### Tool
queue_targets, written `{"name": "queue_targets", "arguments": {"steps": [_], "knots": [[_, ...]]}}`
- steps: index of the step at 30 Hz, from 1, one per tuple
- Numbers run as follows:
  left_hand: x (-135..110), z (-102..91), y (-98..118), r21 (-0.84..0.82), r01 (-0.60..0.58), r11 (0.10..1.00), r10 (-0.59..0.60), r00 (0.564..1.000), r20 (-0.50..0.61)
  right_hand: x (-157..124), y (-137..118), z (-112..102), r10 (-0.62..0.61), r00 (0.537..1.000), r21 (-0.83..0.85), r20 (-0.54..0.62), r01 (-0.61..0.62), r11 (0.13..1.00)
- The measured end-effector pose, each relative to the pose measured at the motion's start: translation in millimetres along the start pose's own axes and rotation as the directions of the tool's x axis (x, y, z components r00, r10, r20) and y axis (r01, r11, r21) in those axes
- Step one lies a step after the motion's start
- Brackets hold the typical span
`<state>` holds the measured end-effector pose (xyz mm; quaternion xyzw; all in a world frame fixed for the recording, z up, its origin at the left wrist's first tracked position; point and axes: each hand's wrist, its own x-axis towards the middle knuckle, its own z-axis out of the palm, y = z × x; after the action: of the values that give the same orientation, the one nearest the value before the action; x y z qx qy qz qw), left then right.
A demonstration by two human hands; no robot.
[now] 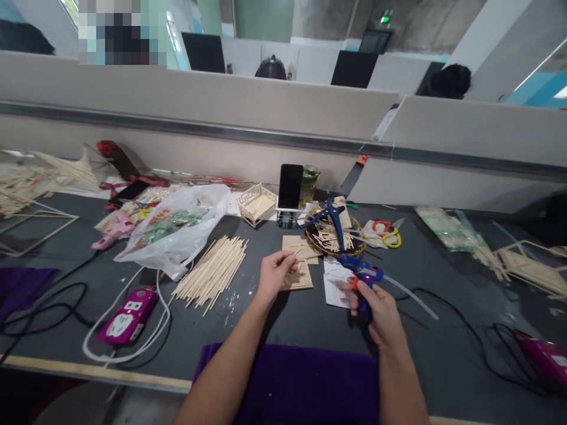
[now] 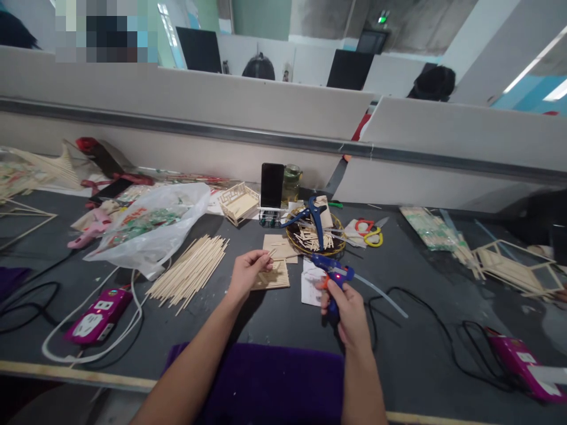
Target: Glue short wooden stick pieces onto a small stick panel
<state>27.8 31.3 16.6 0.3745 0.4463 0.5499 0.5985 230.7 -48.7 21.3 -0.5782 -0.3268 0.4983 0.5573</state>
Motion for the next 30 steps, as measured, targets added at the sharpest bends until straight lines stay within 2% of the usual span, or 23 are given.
{"name": "queue_targets", "arguments": {"steps": [2,5,7,9,11,12,13,14,15,16,18,19,21,23,26,30], "knots": [[0,0.6,0,-0.015,0.017,1.000,-0.017,1.000,0.017,5,2,-17,0.034,0.996,-0.075,-0.085,-0.041,0.996],[-2,1.2,0,-0.021,0.044,0.999,-0.043,0.998,0.041,14,12,-37,-0.020,0.989,-0.358,-0.145,-0.033,0.933],[-2,1.2,0,-0.016,0.059,0.998,-0.058,0.997,0.051,17,20,-44,-0.100,0.981,-0.615,-0.164,-0.022,0.788],[-3,1.1,0,-0.005,0.064,0.998,-0.064,0.996,0.063,17,24,-46,-0.239,0.949,-0.832,-0.205,-0.040,0.554],[-3,1.4,0,0.015,0.056,0.998,-0.057,0.995,0.083,14,20,-42,-0.428,0.880,-0.939,-0.206,-0.054,0.340],[-4,1.7,1,0.029,0.049,0.998,-0.052,0.994,0.098,11,16,-37,-0.514,0.840,-0.960,-0.174,-0.028,0.280],[-4,2.2,1,0.046,0.043,0.998,-0.048,0.992,0.116,8,11,-31,-0.576,0.808,-0.965,-0.126,0.034,0.259],[-5,2.7,1,0.067,0.040,0.997,-0.049,0.990,0.134,6,5,-23,-0.614,0.786,-0.954,-0.069,0.129,0.272],[-5,3.2,1,0.092,0.039,0.995,-0.052,0.987,0.151,5,-2,-13,-0.622,0.783,-0.916,-0.001,0.249,0.315],[-6,3.7,1,0.119,0.038,0.992,-0.058,0.984,0.168,4,-7,-3,-0.593,0.801,-0.846,0.079,0.369,0.385],[-7,4.0,1,0.172,0.034,0.985,-0.068,0.978,0.198,4,-15,19,-0.551,0.815,-0.687,0.182,0.506,0.521],[-8,3.8,0,0.196,0.027,0.980,-0.070,0.974,0.215,6,-17,29,-0.540,0.807,-0.627,0.240,0.554,0.548],[-9,2.9,0,0.241,-0.007,0.971,-0.057,0.965,0.257,10,-16,44,-0.540,0.785,-0.545,0.302,0.607,0.578],[-10,2.0,0,0.285,-0.061,0.957,-0.028,0.953,0.300,13,-12,52,-0.555,0.773,-0.507,0.307,0.627,0.592],[-12,2.1,4,0.369,-0.157,0.916,0.019,0.936,0.351,16,-6,54,-0.584,0.762,-0.477,0.280,0.638,0.604],[-15,4.3,11,0.501,-0.279,0.819,0.076,0.919,0.387,17,-3,51,-0.596,0.760,-0.446,0.259,0.642,0.624]]}}
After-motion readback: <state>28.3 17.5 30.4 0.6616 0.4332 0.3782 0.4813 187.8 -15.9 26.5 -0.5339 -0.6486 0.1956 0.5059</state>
